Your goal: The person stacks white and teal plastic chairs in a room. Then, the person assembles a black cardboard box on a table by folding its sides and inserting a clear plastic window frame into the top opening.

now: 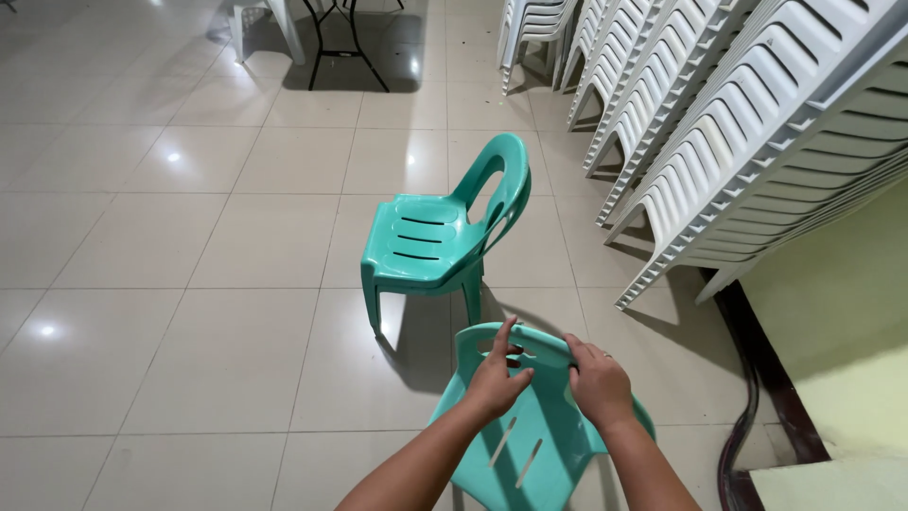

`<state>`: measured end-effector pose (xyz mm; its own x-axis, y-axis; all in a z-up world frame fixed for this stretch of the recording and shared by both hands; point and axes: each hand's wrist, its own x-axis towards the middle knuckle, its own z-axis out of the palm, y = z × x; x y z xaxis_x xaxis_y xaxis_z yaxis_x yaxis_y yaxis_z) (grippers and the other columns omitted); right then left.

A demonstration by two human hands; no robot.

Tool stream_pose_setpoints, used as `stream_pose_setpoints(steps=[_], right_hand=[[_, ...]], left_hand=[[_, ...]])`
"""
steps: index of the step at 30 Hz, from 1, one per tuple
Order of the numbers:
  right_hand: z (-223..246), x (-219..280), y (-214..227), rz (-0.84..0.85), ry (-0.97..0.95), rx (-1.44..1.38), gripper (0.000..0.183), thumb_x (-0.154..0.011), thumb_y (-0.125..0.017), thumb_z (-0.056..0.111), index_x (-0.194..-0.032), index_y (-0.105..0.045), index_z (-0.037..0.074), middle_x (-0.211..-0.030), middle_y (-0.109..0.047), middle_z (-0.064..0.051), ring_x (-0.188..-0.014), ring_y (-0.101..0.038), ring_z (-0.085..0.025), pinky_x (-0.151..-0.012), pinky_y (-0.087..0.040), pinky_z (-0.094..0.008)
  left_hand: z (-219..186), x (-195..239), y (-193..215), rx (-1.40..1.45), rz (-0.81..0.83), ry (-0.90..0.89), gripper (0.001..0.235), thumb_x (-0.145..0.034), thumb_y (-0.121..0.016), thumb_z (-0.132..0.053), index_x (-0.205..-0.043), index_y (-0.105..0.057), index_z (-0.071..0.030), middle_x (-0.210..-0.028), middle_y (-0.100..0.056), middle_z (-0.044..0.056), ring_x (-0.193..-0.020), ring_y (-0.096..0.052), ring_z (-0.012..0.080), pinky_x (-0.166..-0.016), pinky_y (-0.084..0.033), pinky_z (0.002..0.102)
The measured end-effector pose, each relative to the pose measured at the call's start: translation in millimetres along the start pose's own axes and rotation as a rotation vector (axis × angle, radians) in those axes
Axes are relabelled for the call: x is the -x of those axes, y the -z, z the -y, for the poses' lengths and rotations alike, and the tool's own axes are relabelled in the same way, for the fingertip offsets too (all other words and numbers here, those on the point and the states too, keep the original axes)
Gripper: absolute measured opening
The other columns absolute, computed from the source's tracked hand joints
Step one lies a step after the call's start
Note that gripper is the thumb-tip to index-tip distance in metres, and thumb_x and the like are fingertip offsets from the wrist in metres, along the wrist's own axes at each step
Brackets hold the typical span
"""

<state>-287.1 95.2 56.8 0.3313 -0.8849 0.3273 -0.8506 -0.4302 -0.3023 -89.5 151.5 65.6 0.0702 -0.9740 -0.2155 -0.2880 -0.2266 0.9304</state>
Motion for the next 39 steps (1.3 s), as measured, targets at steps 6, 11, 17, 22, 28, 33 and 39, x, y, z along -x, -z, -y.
stream_pose_setpoints(steps=[6, 11, 17, 22, 28, 33, 39], right_hand=[[-72, 51, 11, 0.434, -0.41, -0.357, 0.037, -0.082, -0.078, 0.018, -0.119, -0.075, 0.017, -0.104, -0.081, -0.009, -0.091, -0.078, -0.024, -0.086, -0.059, -0.034], [-150, 126, -50, 0.6, -0.513, -1.037, 0.043, -0.073, -0.072, 0.006, -0.116, -0.07, 0.011, -0.105, -0.076, -0.009, -0.097, -0.07, -0.021, -0.089, -0.055, -0.036], [-133, 140, -76, 0.581, -0.344, -1.24, 0.03, -0.072, -0.069, 0.01, -0.1, -0.07, -0.003, -0.09, -0.066, -0.008, -0.087, -0.062, -0.022, -0.082, -0.052, -0.036], [-60, 112, -73, 0.604, -0.274, -1.28, 0.038, -0.062, -0.065, 0.012, -0.098, -0.069, 0.001, -0.09, -0.062, -0.002, -0.089, -0.06, -0.015, -0.082, -0.048, -0.03], [35, 82, -128, 0.609, -0.272, -1.369, 0.035, -0.063, -0.07, 0.012, -0.097, -0.067, 0.001, -0.089, -0.058, -0.004, -0.085, -0.055, -0.018, -0.078, -0.045, -0.032], [116, 45, -144, 0.601, -0.321, -1.451, 0.032, -0.066, -0.068, 0.013, -0.096, -0.064, 0.003, -0.079, -0.056, -0.002, -0.073, -0.048, -0.014, -0.066, -0.04, -0.029], [211, -10, -126, 0.496, -0.187, -1.741, 0.027, -0.073, -0.068, 0.019, -0.093, -0.059, 0.002, -0.078, -0.058, -0.002, -0.07, -0.052, -0.012, -0.064, -0.042, -0.026]], left_hand=[[-6, 8, -39, -0.152, -0.025, -0.022, 0.069, -0.094, -0.069, -0.022, -0.152, -0.034, -0.033, -0.126, -0.065, 0.015, -0.109, -0.069, 0.0306, -0.092, -0.055, 0.045], [4, 38, -57, -0.231, -0.135, 0.071, 0.07, -0.09, -0.07, -0.018, -0.143, -0.026, -0.03, -0.124, -0.058, 0.016, -0.111, -0.065, 0.0324, -0.09, -0.055, 0.047], [29, 62, -55, -0.162, -0.271, 0.085, 0.087, -0.088, -0.07, -0.016, -0.15, -0.014, -0.039, -0.13, -0.055, 0.016, -0.116, -0.065, 0.034, -0.092, -0.056, 0.047], [40, 89, -28, -0.082, -0.361, 0.134, 0.109, -0.09, -0.069, -0.019, -0.156, 0.011, -0.053, -0.149, -0.049, 0.012, -0.125, -0.063, 0.0301, -0.095, -0.058, 0.045], [93, 127, 27, -0.115, -0.364, 0.283, 0.112, -0.087, -0.073, -0.025, -0.161, 0.008, -0.044, -0.157, -0.041, 0.013, -0.131, -0.059, 0.0321, -0.105, -0.052, 0.046], [170, 146, 77, -0.238, -0.061, 0.281, 0.108, -0.077, -0.088, -0.036, -0.161, -0.021, -0.025, -0.161, -0.038, 0.016, -0.144, -0.044, 0.0342, -0.116, -0.04, 0.043], [308, 146, 131, -0.176, -0.024, 0.56, 0.078, -0.085, -0.064, -0.059, -0.144, -0.062, -0.008, -0.13, -0.072, 0.019, -0.118, -0.071, 0.0349, -0.104, -0.053, 0.043]])
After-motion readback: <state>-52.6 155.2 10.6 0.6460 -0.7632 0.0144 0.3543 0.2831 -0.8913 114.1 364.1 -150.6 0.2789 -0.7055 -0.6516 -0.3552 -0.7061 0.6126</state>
